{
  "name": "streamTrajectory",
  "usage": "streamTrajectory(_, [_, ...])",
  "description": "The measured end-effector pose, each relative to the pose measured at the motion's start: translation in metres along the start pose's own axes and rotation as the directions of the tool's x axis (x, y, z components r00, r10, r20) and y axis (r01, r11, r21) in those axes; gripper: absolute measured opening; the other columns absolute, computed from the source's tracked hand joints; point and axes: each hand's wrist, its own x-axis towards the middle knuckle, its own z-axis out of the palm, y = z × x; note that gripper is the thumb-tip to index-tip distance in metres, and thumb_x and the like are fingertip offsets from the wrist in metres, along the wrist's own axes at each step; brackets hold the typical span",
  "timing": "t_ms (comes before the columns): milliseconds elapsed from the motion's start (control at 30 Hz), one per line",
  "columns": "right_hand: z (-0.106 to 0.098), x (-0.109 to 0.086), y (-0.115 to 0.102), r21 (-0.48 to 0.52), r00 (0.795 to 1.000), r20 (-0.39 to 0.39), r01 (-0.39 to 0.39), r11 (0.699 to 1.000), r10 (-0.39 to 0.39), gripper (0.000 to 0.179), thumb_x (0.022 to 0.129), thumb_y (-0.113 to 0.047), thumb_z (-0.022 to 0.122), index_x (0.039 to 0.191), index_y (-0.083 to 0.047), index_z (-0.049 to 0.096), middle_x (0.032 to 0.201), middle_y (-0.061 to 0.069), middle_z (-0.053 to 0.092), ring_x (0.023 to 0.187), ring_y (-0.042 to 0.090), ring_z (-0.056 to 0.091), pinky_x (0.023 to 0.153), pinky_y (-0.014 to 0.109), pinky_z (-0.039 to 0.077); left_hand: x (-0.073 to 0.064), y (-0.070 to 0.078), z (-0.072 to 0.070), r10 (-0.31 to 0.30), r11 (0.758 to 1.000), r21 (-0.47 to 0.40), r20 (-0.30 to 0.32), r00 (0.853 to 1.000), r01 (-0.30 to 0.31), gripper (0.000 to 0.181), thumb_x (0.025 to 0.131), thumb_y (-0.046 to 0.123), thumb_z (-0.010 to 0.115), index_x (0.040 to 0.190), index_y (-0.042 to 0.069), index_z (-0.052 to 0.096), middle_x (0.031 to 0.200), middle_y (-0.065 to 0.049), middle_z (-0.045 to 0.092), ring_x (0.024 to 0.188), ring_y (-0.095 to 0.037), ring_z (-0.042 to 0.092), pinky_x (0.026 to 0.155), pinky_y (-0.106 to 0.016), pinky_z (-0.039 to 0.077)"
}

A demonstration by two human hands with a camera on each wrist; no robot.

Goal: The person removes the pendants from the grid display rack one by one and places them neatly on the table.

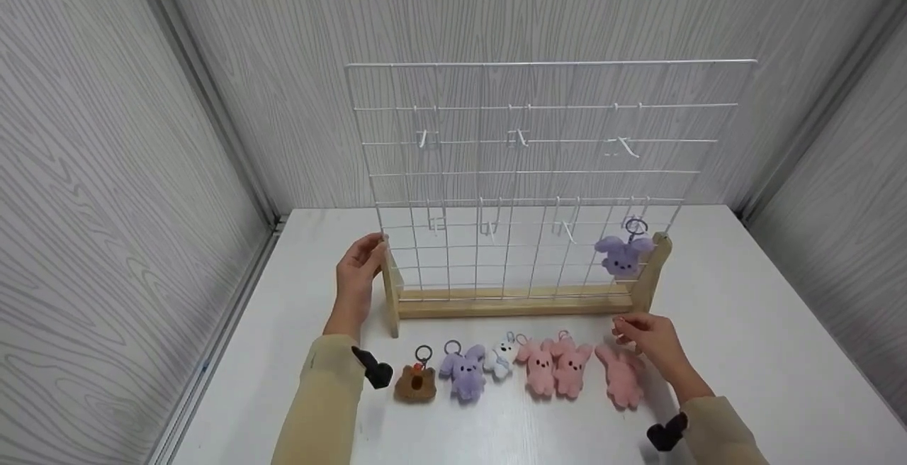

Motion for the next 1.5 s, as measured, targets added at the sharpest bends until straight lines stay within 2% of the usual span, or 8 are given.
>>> streamTrajectory(133, [-0.002, 0.004, 0.002, -0.036, 0.999, 0.008, -0.030, 0.999, 0.031, 0.035, 0.091, -0.025, 0.061, 0.108, 0.006, 0.063, 0.090, 0.013, 0.067, 0.077, 0.020, 0.064, 0.054, 0.027, 0.047, 0.001, 0.000, 0.000, 0.012, 1.000, -0.006, 0.005, 1.000, -0.012, 0.038, 0.087, 0.022, 0.066, 0.120, 0.006, 0.056, 0.123, -0.013, 0.055, 0.111, -0.018, 0.053, 0.095, -0.032, 0.043])
streamTrajectory(367, [-0.004, 0.010, 0.004, -0.066, 0.996, 0.035, -0.082, 0.994, 0.084, 0.033, 0.093, -0.023, 0.058, 0.110, 0.005, 0.062, 0.093, 0.011, 0.066, 0.080, 0.021, 0.062, 0.058, 0.030, 0.049, 0.000, -0.001, 0.000, 0.003, 0.999, 0.048, -0.005, 1.000, -0.003, 0.037, 0.087, 0.027, 0.066, 0.120, 0.011, 0.057, 0.121, -0.005, 0.057, 0.113, -0.015, 0.053, 0.096, -0.030, 0.043])
streamTrajectory(533, [-0.006, 0.011, 0.006, -0.066, 0.994, 0.031, -0.105, 0.992, 0.107, 0.033, 0.093, -0.022, 0.059, 0.113, 0.004, 0.061, 0.095, 0.011, 0.065, 0.082, 0.023, 0.061, 0.062, 0.032, 0.050, -0.001, -0.002, 0.000, 0.011, 0.999, 0.041, 0.001, 1.000, -0.011, 0.037, 0.088, 0.027, 0.065, 0.120, 0.010, 0.057, 0.121, -0.005, 0.057, 0.112, -0.016, 0.053, 0.096, -0.031, 0.043])
streamTrajectory(767, [-0.014, 0.009, 0.003, -0.063, 0.997, -0.031, -0.067, 0.996, 0.065, 0.035, 0.091, -0.020, 0.062, 0.112, 0.007, 0.060, 0.095, 0.014, 0.066, 0.084, 0.024, 0.062, 0.064, 0.033, 0.052, 0.000, -0.001, 0.002, 0.019, 0.999, -0.039, 0.000, 1.000, -0.019, 0.034, 0.088, 0.019, 0.065, 0.119, 0.005, 0.057, 0.118, -0.009, 0.058, 0.107, -0.019, 0.054, 0.093, -0.034, 0.045])
streamTrajectory(1100, [-0.022, 0.006, -0.002, -0.042, 0.997, -0.065, -0.041, 0.998, 0.039, 0.043, 0.091, -0.025, 0.062, 0.118, 0.008, 0.056, 0.099, 0.017, 0.066, 0.080, 0.017, 0.063, 0.065, 0.032, 0.053, 0.001, -0.002, 0.000, 0.002, 0.999, -0.046, -0.011, 1.000, -0.003, 0.035, 0.086, 0.021, 0.067, 0.117, 0.007, 0.058, 0.118, -0.007, 0.058, 0.109, -0.017, 0.054, 0.093, -0.030, 0.045])
streamTrajectory(1200, [-0.024, 0.004, -0.004, -0.019, 0.997, -0.075, -0.025, 0.999, 0.024, 0.040, 0.091, -0.023, 0.061, 0.117, 0.007, 0.057, 0.097, 0.017, 0.066, 0.079, 0.017, 0.064, 0.066, 0.033, 0.053, -0.004, 0.007, 0.003, -0.022, 0.999, -0.028, -0.005, 1.000, 0.021, 0.034, 0.088, 0.018, 0.065, 0.119, 0.006, 0.057, 0.119, -0.008, 0.058, 0.109, -0.017, 0.054, 0.093, -0.030, 0.045])
streamTrajectory(1300, [-0.025, 0.004, -0.006, -0.005, 0.996, -0.090, -0.001, 1.000, 0.001, 0.038, 0.091, -0.022, 0.062, 0.116, 0.006, 0.059, 0.096, 0.019, 0.066, 0.079, 0.020, 0.064, 0.066, 0.035, 0.054, -0.004, 0.010, 0.003, -0.039, 0.999, -0.026, 0.003, 0.999, 0.039, 0.033, 0.090, 0.016, 0.063, 0.121, 0.005, 0.056, 0.121, -0.008, 0.056, 0.110, -0.017, 0.053, 0.093, -0.029, 0.045])
streamTrajectory(1500, [-0.028, 0.002, -0.009, -0.011, 0.996, -0.091, 0.004, 1.000, -0.005, 0.042, 0.091, -0.028, 0.062, 0.118, 0.005, 0.058, 0.101, 0.020, 0.065, 0.084, 0.023, 0.063, 0.068, 0.036, 0.054, 0.001, -0.001, 0.000, -0.027, 1.000, -0.007, -0.016, 1.000, 0.027, 0.035, 0.088, 0.022, 0.065, 0.119, 0.010, 0.058, 0.120, -0.007, 0.057, 0.110, -0.017, 0.053, 0.094, -0.030, 0.044])
